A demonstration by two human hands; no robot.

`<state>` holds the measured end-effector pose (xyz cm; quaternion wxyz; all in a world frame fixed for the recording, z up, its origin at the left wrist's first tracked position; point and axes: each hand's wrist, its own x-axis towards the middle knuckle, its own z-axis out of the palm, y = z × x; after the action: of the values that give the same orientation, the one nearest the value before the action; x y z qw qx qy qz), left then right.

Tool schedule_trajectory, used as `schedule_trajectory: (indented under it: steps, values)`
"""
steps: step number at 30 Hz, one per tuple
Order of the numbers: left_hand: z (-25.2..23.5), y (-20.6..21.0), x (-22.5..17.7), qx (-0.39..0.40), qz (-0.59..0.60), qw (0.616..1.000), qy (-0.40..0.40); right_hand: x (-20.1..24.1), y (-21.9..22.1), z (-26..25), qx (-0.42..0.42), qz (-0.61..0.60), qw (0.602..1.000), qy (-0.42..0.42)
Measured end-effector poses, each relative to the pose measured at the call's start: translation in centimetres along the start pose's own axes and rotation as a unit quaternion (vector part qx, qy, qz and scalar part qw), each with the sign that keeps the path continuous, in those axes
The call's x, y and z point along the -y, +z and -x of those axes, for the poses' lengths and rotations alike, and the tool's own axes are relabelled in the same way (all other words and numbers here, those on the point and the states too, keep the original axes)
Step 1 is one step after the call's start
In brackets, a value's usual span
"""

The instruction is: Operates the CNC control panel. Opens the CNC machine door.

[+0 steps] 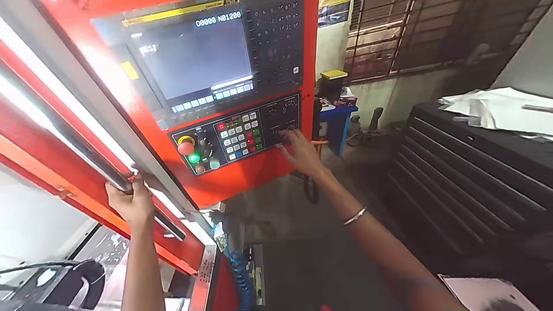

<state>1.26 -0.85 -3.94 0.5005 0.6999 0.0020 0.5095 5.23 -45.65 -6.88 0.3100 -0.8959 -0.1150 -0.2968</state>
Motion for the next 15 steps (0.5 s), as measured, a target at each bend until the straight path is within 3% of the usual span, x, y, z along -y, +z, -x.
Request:
schedule_trajectory:
  steps: [7,15]
  values:
    - [0.1,-0.1,-0.2,0.003,-0.001,1.000,-0.013,1.3,1.6,-0.3,0.000,-0.002,0.999,0.040]
    - [0.2,0.0,0.0,-0.003,-0.002,1.000,-0.006,1.8,4.4,-1.0,-0.107,-0.077,0.985,0.109]
